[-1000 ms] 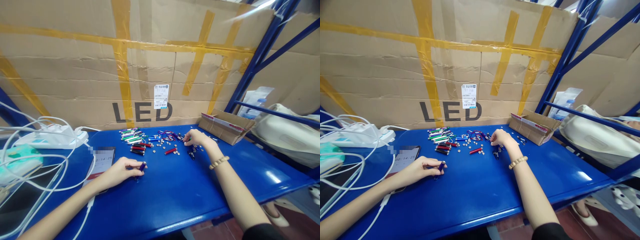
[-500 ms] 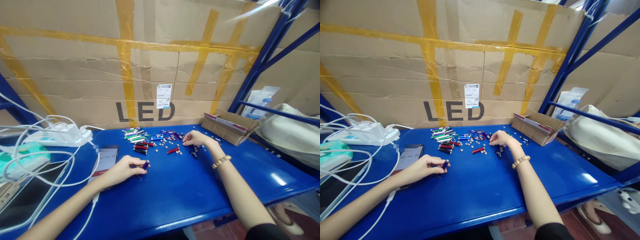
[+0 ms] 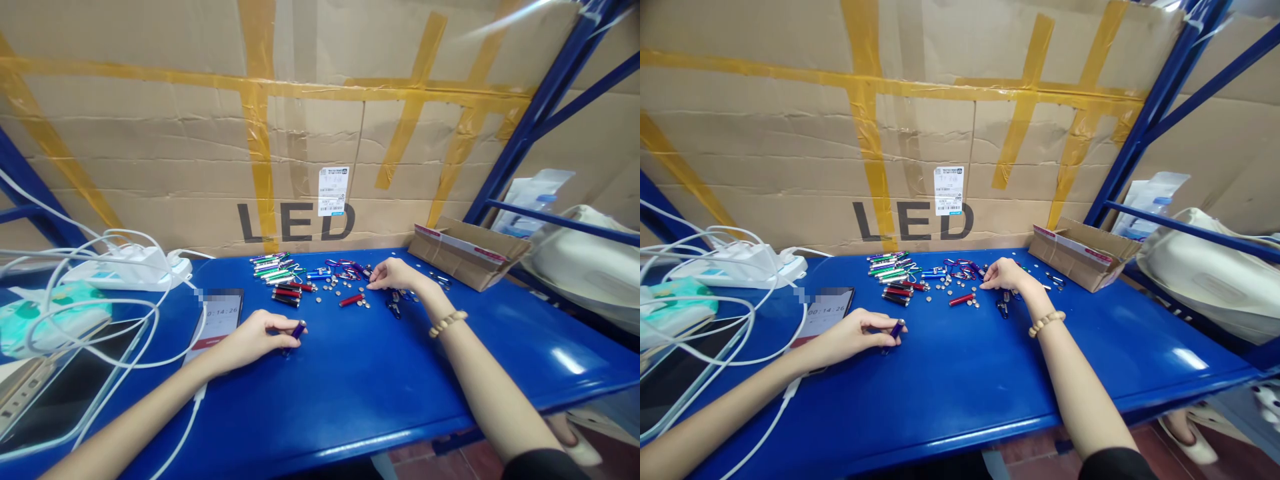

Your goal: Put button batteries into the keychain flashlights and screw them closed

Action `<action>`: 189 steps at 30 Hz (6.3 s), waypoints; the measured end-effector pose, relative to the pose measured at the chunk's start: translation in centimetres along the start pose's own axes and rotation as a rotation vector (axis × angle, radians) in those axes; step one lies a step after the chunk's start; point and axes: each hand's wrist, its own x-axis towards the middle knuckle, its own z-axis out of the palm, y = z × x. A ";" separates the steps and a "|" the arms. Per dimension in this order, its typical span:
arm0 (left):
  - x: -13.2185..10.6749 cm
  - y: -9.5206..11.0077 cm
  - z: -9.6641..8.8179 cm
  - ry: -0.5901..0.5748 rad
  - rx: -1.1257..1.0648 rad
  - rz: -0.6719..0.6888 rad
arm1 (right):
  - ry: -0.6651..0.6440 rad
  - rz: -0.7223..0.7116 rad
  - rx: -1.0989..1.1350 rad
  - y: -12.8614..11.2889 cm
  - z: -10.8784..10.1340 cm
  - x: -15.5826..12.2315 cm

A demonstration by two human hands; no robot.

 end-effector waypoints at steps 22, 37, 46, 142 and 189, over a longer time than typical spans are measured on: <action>-0.3 0.2 0.5 0.174 0.196 0.144 | -0.009 -0.698 0.425 -12.1 5.7 -5.4; -0.7 0.0 1.3 0.215 0.332 0.244 | -0.028 -0.649 0.397 -11.8 6.3 -5.4; -1.0 -0.1 1.4 0.261 0.477 0.250 | -0.042 -0.735 0.174 -11.8 6.1 -5.6; -1.9 0.4 2.2 0.521 0.804 0.563 | -0.745 -0.068 1.158 -12.4 8.3 -7.2; -2.5 0.6 2.2 0.459 1.115 0.787 | -0.315 -0.188 0.877 -12.8 8.8 -8.2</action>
